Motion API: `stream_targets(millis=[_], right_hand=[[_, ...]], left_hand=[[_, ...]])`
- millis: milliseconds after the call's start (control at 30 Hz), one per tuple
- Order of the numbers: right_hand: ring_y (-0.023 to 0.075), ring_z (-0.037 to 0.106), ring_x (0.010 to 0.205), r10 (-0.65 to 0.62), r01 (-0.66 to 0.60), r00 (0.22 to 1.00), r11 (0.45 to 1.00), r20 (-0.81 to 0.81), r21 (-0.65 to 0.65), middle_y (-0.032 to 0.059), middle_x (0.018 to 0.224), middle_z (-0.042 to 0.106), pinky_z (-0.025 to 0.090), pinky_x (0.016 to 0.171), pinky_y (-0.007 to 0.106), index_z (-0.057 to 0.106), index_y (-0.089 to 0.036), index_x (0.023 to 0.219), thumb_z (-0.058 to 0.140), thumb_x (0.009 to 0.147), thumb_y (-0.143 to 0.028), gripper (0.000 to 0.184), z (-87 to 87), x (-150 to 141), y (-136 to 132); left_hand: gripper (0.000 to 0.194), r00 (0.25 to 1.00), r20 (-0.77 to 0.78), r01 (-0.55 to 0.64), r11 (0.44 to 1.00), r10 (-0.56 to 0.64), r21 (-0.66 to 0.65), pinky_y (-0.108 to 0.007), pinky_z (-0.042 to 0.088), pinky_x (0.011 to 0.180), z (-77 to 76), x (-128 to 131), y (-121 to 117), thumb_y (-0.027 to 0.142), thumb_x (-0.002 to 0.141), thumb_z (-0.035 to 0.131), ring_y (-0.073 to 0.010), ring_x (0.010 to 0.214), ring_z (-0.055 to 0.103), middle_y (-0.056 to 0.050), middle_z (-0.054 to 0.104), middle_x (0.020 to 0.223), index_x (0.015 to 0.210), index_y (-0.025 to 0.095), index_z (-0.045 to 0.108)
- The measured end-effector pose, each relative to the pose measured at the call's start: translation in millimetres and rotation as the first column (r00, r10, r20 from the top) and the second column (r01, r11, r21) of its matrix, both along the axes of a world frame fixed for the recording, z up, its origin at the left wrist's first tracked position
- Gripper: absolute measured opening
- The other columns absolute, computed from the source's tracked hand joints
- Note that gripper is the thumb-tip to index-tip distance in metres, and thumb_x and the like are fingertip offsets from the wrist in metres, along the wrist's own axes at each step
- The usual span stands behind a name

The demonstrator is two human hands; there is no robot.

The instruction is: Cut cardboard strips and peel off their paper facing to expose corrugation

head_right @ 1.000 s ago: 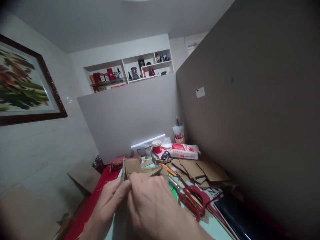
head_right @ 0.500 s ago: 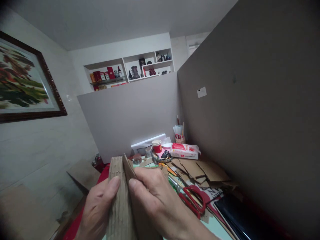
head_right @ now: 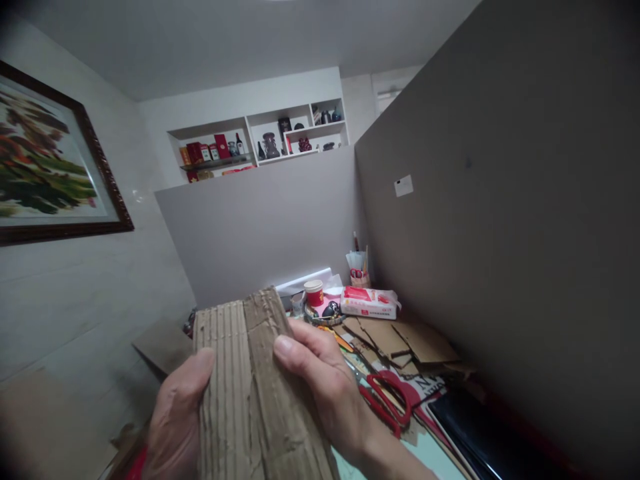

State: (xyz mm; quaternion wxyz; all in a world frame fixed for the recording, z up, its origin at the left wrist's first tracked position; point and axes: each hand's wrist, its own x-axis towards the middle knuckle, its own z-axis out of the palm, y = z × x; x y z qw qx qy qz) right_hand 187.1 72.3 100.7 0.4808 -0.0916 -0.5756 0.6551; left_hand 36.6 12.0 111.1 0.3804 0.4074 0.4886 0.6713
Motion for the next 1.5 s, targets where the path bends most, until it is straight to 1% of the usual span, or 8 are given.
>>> stream_targets(millis=[167, 267, 467, 667, 800, 933, 1100, 1500], right_hand=[[0.0208, 0.063, 0.08, -0.002, 0.002, 1.0, 0.996, 0.005, -0.089, 0.003, 0.084, 0.069, 0.046, 0.073, 0.029, 0.076, -0.021, 0.104, 0.063, 0.089, -0.046, 0.032, 2.6, 1, -1], [0.0205, 0.06, 0.084, -0.095, 0.083, 0.99, 0.99, 0.103, 0.113, 0.0027, 0.089, 0.067, 0.046, 0.076, 0.03, 0.074, -0.022, 0.1, 0.057, 0.094, -0.045, 0.029, 7.5, 5, -2], [0.0191, 0.053, 0.077, -0.359, 0.085, 0.853, 0.812, 0.38, 0.577, 0.0002, 0.083, 0.06, 0.043, 0.072, 0.031, 0.057, -0.022, 0.084, 0.056, 0.09, -0.022, 0.006, 18.6, 7, -8], [0.0203, 0.052, 0.078, -0.478, 0.128, 0.786, 0.745, 0.391, 0.654, 0.0039, 0.089, 0.06, 0.042, 0.072, 0.034, 0.057, -0.02, 0.091, 0.045, 0.094, -0.023, 0.012, 18.1, 2, -12], [0.0179, 0.052, 0.078, -0.301, 0.081, 0.874, 0.865, 0.381, 0.496, 0.0, 0.083, 0.056, 0.043, 0.074, 0.031, 0.053, -0.022, 0.079, 0.045, 0.097, -0.026, 0.02, 19.1, 7, -12], [0.0188, 0.058, 0.081, -0.026, -0.009, 0.952, 0.994, 0.304, 0.112, -0.0017, 0.079, 0.057, 0.047, 0.076, 0.031, 0.059, -0.022, 0.08, 0.063, 0.09, -0.042, 0.023, 17.0, 11, -16], [0.0231, 0.068, 0.089, 0.0, 0.049, 0.985, 0.959, 0.172, -0.281, 0.0002, 0.088, 0.073, 0.05, 0.082, 0.034, 0.064, -0.023, 0.108, 0.082, 0.072, -0.041, 0.044, 11.5, 8, -23], [0.0206, 0.073, 0.079, 0.065, -0.079, 0.996, 0.944, -0.054, -0.321, 0.0, 0.079, 0.076, 0.054, 0.078, 0.03, 0.072, -0.02, 0.096, 0.08, 0.072, -0.036, 0.03, 8.5, 2, -27]], left_hand=[[0.043, 0.999, 0.043, -0.026, 0.998, 0.024, 0.055, -0.03, 0.051, 0.058, 0.9, 1, -2, 0.057, 0.073, 0.074, -0.0219, 0.063, 0.062, 0.0, 0.061, 0.053, 0.053, 0.023, 0.057], [0.05, 0.998, -0.001, -0.058, 0.997, 0.058, 0.058, -0.027, 0.047, 0.053, -2.7, 1, -4, 0.064, 0.069, 0.077, -0.018, 0.056, 0.055, 0.002, 0.054, 0.048, 0.049, 0.023, 0.054], [0.05, 0.934, -0.233, -0.228, 0.954, 0.271, 0.195, -0.026, 0.047, 0.053, -5.0, 4, -6, 0.07, 0.066, 0.075, -0.0198, 0.059, 0.058, -0.001, 0.065, 0.055, 0.072, 0.021, 0.078], [0.032, 0.931, -0.358, 0.003, 0.978, 0.073, 0.209, -0.031, 0.052, 0.086, -6.6, 3, 4, 0.048, 0.07, 0.083, -0.0297, 0.093, 0.07, -0.006, 0.08, 0.09, 0.086, 0.021, 0.08], [0.048, 0.972, -0.213, -0.103, 0.995, 0.098, -0.014, -0.027, 0.055, 0.085, -6.1, 2, -3, 0.045, 0.067, 0.085, -0.0294, 0.109, 0.07, -0.004, 0.081, 0.096, 0.108, 0.02, 0.075], [0.09, 0.984, 0.178, 0.025, 0.99, 0.0, -0.142, -0.033, 0.06, 0.077, -0.2, 6, -14, 0.031, 0.062, 0.087, -0.0323, 0.101, 0.075, -0.006, 0.082, 0.1, 0.143, 0.02, 0.05], [0.09, 0.896, 0.438, 0.112, 0.992, -0.077, -0.054, -0.042, 0.06, 0.083, -1.4, 11, -15, 0.024, 0.067, 0.081, -0.0351, 0.1, 0.075, -0.005, 0.082, 0.102, 0.149, 0.028, 0.044], [0.077, 0.834, 0.55, 0.094, 0.993, -0.042, -0.066, -0.049, 0.062, 0.079, -2.5, 9, -16, 0.021, 0.066, 0.081, -0.0391, 0.09, 0.077, -0.006, 0.083, 0.088, 0.139, 0.028, 0.059]])
